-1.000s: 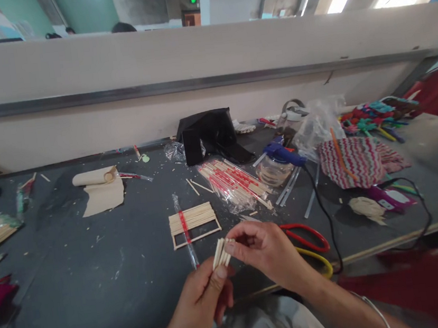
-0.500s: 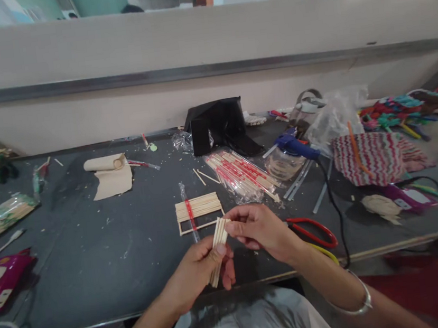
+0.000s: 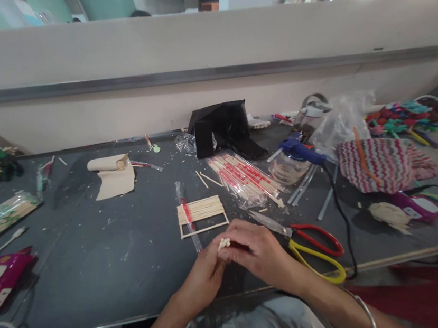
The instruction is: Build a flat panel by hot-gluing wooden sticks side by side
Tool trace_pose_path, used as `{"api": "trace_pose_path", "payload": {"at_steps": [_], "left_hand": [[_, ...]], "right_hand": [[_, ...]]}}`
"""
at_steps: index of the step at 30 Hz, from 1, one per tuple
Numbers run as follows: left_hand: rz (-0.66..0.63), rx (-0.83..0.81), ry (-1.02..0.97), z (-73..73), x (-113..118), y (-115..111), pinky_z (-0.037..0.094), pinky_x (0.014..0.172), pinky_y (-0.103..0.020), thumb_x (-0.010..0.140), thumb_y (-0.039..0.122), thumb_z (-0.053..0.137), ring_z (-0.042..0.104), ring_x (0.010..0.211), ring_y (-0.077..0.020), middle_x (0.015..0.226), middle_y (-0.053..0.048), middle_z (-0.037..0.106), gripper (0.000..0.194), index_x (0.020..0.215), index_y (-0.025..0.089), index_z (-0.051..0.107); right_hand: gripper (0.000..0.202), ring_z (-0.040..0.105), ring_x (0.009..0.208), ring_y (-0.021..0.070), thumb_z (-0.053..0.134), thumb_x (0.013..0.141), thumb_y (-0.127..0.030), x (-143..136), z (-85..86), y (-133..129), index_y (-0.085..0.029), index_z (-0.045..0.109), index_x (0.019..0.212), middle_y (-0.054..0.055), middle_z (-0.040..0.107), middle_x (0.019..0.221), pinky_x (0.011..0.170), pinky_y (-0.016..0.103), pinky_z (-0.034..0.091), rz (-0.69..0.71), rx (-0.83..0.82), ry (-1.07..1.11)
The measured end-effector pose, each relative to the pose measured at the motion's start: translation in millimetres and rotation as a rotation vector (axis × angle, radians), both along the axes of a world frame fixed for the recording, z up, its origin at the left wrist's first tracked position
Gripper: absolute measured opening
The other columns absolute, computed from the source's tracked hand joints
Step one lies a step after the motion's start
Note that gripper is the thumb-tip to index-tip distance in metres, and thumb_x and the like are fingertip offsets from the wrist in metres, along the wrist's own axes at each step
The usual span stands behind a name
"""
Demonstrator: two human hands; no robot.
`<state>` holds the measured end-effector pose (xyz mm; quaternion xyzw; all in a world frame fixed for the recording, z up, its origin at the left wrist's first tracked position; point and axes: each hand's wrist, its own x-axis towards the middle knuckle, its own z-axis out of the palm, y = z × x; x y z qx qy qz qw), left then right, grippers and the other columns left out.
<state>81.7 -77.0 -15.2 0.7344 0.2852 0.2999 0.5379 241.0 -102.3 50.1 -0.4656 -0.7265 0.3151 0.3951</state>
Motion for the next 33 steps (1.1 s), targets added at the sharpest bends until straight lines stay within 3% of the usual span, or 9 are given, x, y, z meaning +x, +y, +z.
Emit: {"api": "trace_pose_path", "payload": {"at_steps": [10,18,23,26,33], "left_hand": [[0.036,0.037,0.025,-0.3,0.5,1.0,0.044,0.085,-0.031,0.092,0.030,0.042,0.055,0.084,-0.0169,0.096,-0.006,0.066,0.023,0.083,0.018,0.060],[0.047,0.011,-0.012,-0.4,3.8,-0.9,0.043,0.085,-0.030,0.092,0.030,0.040,0.055,0.091,-0.0184,0.097,-0.006,0.065,0.023,0.093,0.018,0.060],[0.073,0.020,0.007,3.2,12.6,3.2,0.044,0.071,-0.027,0.093,0.030,0.037,0.051,0.071,-0.0156,0.078,-0.003,0.059,0.025,0.099,0.018,0.058],[0.069,0.055,-0.007,9.5,17.9,7.2,0.044,0.071,-0.028,0.093,0.031,0.037,0.050,0.070,-0.0166,0.075,-0.002,0.056,0.028,0.109,0.018,0.055],[-0.058,0.060,-0.053,8.3,19.1,10.8,0.042,0.077,-0.028,0.092,0.029,0.036,0.049,0.074,-0.0159,0.079,-0.003,0.055,0.023,0.092,0.018,0.056]], "right_hand": [[0.015,0.057,0.076,0.0137,0.055,0.090,-0.027,0.6,-5.9,2.2,-0.020,0.068,0.091,0.003,0.061,0.081,0.069,0.024,0.046,0.054,0.043,-0.016],[0.017,0.057,0.076,0.0139,0.052,0.092,-0.028,-0.2,-10.3,4.1,-0.020,0.067,0.089,0.003,0.060,0.080,0.069,0.024,0.045,0.049,0.042,-0.067],[0.023,0.055,0.069,0.0139,0.052,0.091,-0.029,4.7,-6.2,10.5,-0.018,0.063,0.074,0.002,0.057,0.073,0.064,0.024,0.043,-0.038,0.077,-0.079],[0.021,0.055,0.070,0.0141,0.053,0.091,-0.030,10.4,0.9,11.9,-0.019,0.064,0.078,0.002,0.057,0.074,0.065,0.024,0.042,-0.057,0.091,-0.094],[0.018,0.056,0.073,0.0138,0.054,0.091,-0.029,16.8,-5.5,2.0,-0.020,0.066,0.082,0.002,0.059,0.077,0.067,0.024,0.042,-0.024,0.082,-0.154]]}}
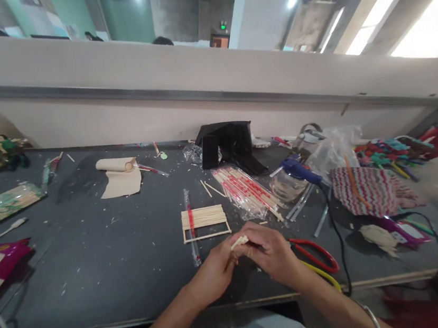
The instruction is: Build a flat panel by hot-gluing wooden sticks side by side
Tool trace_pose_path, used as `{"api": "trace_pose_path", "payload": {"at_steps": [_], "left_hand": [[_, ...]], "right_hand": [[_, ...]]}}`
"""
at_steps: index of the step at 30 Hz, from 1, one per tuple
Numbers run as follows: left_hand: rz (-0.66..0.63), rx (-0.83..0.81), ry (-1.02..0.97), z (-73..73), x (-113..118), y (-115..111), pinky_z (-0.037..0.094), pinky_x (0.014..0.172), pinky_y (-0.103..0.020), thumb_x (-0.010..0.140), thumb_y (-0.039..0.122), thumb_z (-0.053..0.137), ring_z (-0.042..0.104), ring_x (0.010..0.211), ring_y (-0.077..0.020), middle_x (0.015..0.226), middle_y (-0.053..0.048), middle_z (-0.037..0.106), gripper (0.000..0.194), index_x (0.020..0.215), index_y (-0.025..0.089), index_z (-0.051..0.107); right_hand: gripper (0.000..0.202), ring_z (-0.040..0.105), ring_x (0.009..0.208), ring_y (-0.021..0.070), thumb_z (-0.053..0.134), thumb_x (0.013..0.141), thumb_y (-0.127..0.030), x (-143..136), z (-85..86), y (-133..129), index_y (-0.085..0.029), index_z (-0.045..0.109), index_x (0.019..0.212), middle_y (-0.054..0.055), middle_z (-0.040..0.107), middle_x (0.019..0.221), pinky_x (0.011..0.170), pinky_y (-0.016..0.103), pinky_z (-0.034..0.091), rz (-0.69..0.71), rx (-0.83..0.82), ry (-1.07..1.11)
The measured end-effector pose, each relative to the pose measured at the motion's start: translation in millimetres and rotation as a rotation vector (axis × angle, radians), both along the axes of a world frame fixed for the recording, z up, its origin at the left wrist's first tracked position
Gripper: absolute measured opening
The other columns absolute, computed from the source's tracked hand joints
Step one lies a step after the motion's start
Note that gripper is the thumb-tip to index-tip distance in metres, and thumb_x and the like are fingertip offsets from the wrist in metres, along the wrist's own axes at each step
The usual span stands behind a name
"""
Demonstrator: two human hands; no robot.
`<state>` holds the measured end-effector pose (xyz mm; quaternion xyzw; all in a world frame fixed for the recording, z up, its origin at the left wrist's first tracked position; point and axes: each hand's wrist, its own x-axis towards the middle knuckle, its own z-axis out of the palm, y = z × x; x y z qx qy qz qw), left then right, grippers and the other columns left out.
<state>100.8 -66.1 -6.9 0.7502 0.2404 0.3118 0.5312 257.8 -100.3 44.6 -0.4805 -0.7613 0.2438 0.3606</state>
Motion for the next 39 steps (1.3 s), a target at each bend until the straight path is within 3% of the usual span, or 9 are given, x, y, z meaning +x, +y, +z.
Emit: {"api": "trace_pose_path", "payload": {"at_steps": [5,8,12,15,18,21,25,31,39], "left_hand": [[0.015,-0.022,-0.005,-4.6,0.4,2.8,0.041,0.071,-0.026,0.092,0.030,0.038,0.048,0.073,-0.0148,0.079,-0.001,0.052,0.020,0.086,0.018,0.053],[0.030,-0.083,0.037,4.0,-0.6,-1.8,0.039,0.061,-0.024,0.092,0.035,0.037,0.045,0.064,-0.0127,0.068,0.002,0.047,0.024,0.083,0.018,0.051],[0.044,-0.318,0.146,25.2,-5.2,-18.8,0.038,0.050,-0.022,0.092,0.043,0.035,0.042,0.052,-0.0101,0.061,0.005,0.042,0.028,0.087,0.018,0.048],[0.028,-0.475,0.135,36.4,-9.4,-31.8,0.037,0.042,-0.021,0.091,0.048,0.036,0.035,0.043,-0.0078,0.057,0.008,0.035,0.030,0.088,0.019,0.047],[0.034,-0.555,0.105,41.7,-13.5,-40.2,0.031,0.037,-0.019,0.089,0.052,0.039,0.029,0.039,-0.0056,0.056,0.009,0.034,0.034,0.085,0.020,0.047],[0.006,-0.661,0.040,44.3,-17.7,-45.6,0.030,0.038,-0.019,0.087,0.058,0.040,0.029,0.038,-0.0045,0.056,0.008,0.037,0.040,0.087,0.019,0.048],[0.013,-0.806,-0.039,43.9,-21.1,-53.3,0.031,0.038,-0.019,0.084,0.063,0.041,0.030,0.037,-0.0041,0.058,0.007,0.042,0.046,0.091,0.018,0.051],[0.164,-0.805,-0.065,35.2,-15.2,-64.7,0.011,0.036,-0.017,0.080,0.065,0.047,0.016,0.039,-0.0024,0.053,0.010,0.030,0.047,0.081,0.018,0.049],[0.250,-0.818,-0.074,19.6,-10.5,-67.5,0.015,0.035,-0.017,0.077,0.070,0.046,0.019,0.036,-0.0030,0.048,0.010,0.030,0.051,0.081,0.019,0.050]], "right_hand": [[0.019,0.056,0.075,0.0142,0.055,0.090,-0.032,-2.9,0.2,3.9,-0.019,0.066,0.082,0.003,0.060,0.079,0.068,0.024,0.042,-0.028,-0.016,0.017],[0.022,0.055,0.071,0.0130,0.055,0.089,-0.032,-5.8,8.5,8.0,-0.017,0.065,0.078,0.002,0.059,0.074,0.066,0.024,0.041,-0.054,-0.074,0.069],[0.028,0.046,0.056,0.0087,0.062,0.083,-0.041,-9.6,17.4,8.4,-0.015,0.064,0.074,-0.002,0.054,0.063,0.052,0.020,0.037,-0.061,-0.370,0.304],[0.034,0.030,0.045,0.0041,0.068,0.075,-0.048,-13.1,19.0,5.6,-0.014,0.063,0.076,-0.005,0.049,0.058,0.039,0.017,0.024,-0.058,-0.624,0.537],[0.034,0.026,0.043,0.0021,0.071,0.072,-0.045,-16.6,18.0,1.4,-0.012,0.064,0.077,-0.005,0.049,0.057,0.037,0.016,0.020,-0.025,-0.689,0.703],[0.032,0.032,0.042,0.0019,0.071,0.074,-0.042,-18.2,15.0,-3.4,-0.012,0.063,0.077,-0.004,0.051,0.056,0.037,0.016,0.020,0.029,-0.711,0.783],[0.030,0.046,0.044,0.0046,0.070,0.076,-0.040,-18.9,10.0,-9.0,-0.011,0.063,0.078,-0.001,0.057,0.058,0.036,0.015,0.022,0.070,-0.721,0.814],[0.031,0.052,0.046,0.0065,0.071,0.074,-0.042,-22.4,11.3,-13.4,-0.012,0.064,0.077,-0.001,0.060,0.059,0.038,0.015,0.027,0.002,-0.719,0.752],[0.032,0.048,0.046,0.0063,0.074,0.069,-0.042,-22.0,6.1,-12.2,-0.013,0.066,0.075,-0.003,0.057,0.058,0.039,0.016,0.028,-0.030,-0.694,0.797]]}}
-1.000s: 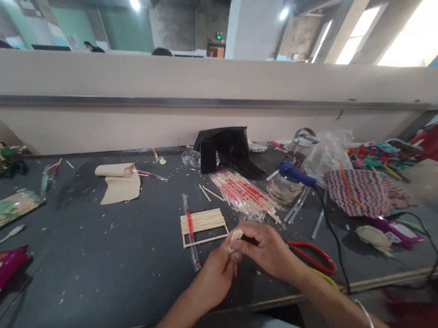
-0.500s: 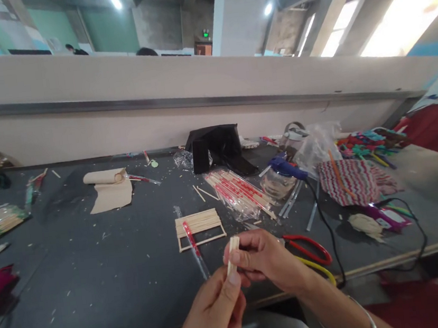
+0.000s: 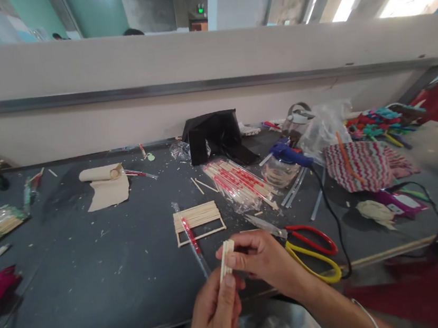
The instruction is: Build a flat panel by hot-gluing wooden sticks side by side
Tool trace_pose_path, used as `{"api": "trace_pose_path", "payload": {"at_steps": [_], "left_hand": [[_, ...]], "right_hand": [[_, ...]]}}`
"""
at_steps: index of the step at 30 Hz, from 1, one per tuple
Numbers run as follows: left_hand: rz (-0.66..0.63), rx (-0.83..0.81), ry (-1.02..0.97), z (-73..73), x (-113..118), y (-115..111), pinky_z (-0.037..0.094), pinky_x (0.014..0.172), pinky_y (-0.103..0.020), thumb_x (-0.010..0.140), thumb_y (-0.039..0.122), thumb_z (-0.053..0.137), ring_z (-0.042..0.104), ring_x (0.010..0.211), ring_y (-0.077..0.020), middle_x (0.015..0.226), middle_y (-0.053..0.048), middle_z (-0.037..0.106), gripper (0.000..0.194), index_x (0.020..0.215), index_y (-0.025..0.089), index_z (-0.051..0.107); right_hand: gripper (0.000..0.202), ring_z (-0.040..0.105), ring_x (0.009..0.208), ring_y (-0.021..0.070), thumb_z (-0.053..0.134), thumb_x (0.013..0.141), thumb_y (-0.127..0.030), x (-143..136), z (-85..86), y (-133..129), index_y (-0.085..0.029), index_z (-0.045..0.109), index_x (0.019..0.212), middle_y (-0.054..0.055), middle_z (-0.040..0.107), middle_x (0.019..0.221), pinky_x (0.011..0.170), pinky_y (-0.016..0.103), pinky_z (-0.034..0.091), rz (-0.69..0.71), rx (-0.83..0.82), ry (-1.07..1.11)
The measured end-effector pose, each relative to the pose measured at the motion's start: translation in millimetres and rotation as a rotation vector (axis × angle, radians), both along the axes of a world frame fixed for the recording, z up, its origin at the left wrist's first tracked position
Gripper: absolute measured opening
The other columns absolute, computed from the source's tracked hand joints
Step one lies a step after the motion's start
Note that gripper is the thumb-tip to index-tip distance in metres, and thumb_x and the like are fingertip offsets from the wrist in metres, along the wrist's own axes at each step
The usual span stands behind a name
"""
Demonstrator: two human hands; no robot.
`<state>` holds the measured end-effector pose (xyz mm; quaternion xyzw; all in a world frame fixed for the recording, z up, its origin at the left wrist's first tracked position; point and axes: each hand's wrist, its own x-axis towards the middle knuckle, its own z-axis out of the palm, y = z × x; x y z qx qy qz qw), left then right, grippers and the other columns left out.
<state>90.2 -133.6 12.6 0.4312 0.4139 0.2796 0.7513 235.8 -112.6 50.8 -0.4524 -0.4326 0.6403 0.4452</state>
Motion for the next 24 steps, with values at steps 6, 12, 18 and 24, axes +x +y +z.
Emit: {"api": "trace_pose_path", "payload": {"at_steps": [6,12,18,24], "left_hand": [[-0.036,0.024,0.023,-4.7,-1.4,3.2,0.016,0.035,-0.017,0.079,0.064,0.051,0.018,0.036,-0.0026,0.047,0.011,0.029,0.046,0.086,0.018,0.053],[-0.030,-0.111,0.009,2.6,-5.3,5.4,0.014,0.036,-0.017,0.078,0.064,0.052,0.019,0.036,-0.0025,0.045,0.009,0.036,0.048,0.088,0.017,0.053],[0.020,-0.093,0.111,5.2,-9.1,10.8,0.015,0.034,-0.016,0.082,0.062,0.046,0.025,0.036,-0.0027,0.049,0.005,0.048,0.045,0.079,0.018,0.051],[0.079,-0.006,0.183,5.4,-13.5,18.2,0.022,0.034,-0.017,0.084,0.061,0.042,0.037,0.035,-0.0047,0.050,0.003,0.049,0.048,0.068,0.017,0.050]], "right_hand": [[0.034,0.038,0.046,0.0048,0.070,0.072,-0.047,5.0,2.3,-0.5,-0.012,0.067,0.072,-0.004,0.049,0.054,0.040,0.017,0.028,-0.033,0.047,-0.065],[0.038,0.033,0.047,0.0047,0.068,0.074,-0.051,9.9,-6.6,-2.5,-0.013,0.069,0.072,-0.005,0.044,0.053,0.039,0.017,0.022,-0.030,0.017,-0.091],[0.036,0.034,0.047,0.0051,0.067,0.075,-0.050,8.8,-17.9,-3.6,-0.015,0.072,0.079,-0.005,0.045,0.051,0.041,0.017,0.023,-0.099,-0.067,-0.146],[0.032,0.035,0.047,0.0059,0.068,0.075,-0.047,8.0,-19.3,-6.0,-0.015,0.072,0.078,-0.003,0.046,0.053,0.041,0.019,0.023,-0.250,-0.033,-0.127]]}}
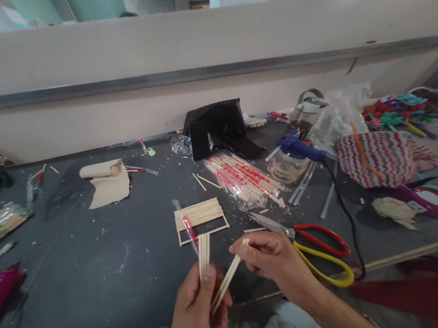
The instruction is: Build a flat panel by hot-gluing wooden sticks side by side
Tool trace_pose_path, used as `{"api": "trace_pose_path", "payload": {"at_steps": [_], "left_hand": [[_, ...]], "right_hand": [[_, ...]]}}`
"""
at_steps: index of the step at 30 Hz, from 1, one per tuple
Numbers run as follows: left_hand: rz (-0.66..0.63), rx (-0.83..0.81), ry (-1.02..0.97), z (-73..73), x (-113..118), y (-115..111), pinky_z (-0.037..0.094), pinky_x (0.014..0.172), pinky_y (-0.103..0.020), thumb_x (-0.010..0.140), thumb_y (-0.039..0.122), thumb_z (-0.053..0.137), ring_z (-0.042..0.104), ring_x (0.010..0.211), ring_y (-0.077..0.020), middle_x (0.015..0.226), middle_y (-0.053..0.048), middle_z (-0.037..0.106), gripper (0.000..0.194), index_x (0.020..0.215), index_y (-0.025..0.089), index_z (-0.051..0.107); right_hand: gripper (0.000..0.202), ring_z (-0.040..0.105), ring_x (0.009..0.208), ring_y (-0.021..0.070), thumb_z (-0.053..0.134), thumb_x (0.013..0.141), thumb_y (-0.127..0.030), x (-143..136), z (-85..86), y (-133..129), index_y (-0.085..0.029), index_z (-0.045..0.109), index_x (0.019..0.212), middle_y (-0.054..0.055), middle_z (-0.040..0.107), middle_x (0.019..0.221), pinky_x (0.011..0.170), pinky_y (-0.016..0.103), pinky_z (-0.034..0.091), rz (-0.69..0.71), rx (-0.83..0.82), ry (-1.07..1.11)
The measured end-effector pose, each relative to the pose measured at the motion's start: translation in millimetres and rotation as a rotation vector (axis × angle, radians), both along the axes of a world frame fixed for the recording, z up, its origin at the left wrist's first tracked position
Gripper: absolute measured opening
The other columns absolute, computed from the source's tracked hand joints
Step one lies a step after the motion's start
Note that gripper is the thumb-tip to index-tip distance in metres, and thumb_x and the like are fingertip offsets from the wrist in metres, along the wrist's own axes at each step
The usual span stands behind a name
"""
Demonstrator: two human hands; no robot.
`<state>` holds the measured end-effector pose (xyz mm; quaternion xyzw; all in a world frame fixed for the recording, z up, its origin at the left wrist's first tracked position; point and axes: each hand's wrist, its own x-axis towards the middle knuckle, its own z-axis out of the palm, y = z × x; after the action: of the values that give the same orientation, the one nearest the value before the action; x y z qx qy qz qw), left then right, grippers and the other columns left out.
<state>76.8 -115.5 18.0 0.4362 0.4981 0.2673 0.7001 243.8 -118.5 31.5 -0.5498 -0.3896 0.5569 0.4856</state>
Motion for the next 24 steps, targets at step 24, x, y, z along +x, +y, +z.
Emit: {"api": "trace_pose_path", "payload": {"at_steps": [24], "left_hand": [[0.204,0.431,0.265,32.3,-92.0,124.4,0.021,0.038,-0.015,0.072,0.046,0.067,0.028,0.043,-0.0035,0.057,0.006,0.044,0.031,0.075,0.017,0.058]], "right_hand": [[0.011,0.063,0.067,0.0145,0.061,0.079,-0.027,-0.7,15.3,-13.9,-0.021,0.067,0.072,-0.001,0.070,0.071,0.054,0.023,0.033,1.023,0.393,-1.049]]}}
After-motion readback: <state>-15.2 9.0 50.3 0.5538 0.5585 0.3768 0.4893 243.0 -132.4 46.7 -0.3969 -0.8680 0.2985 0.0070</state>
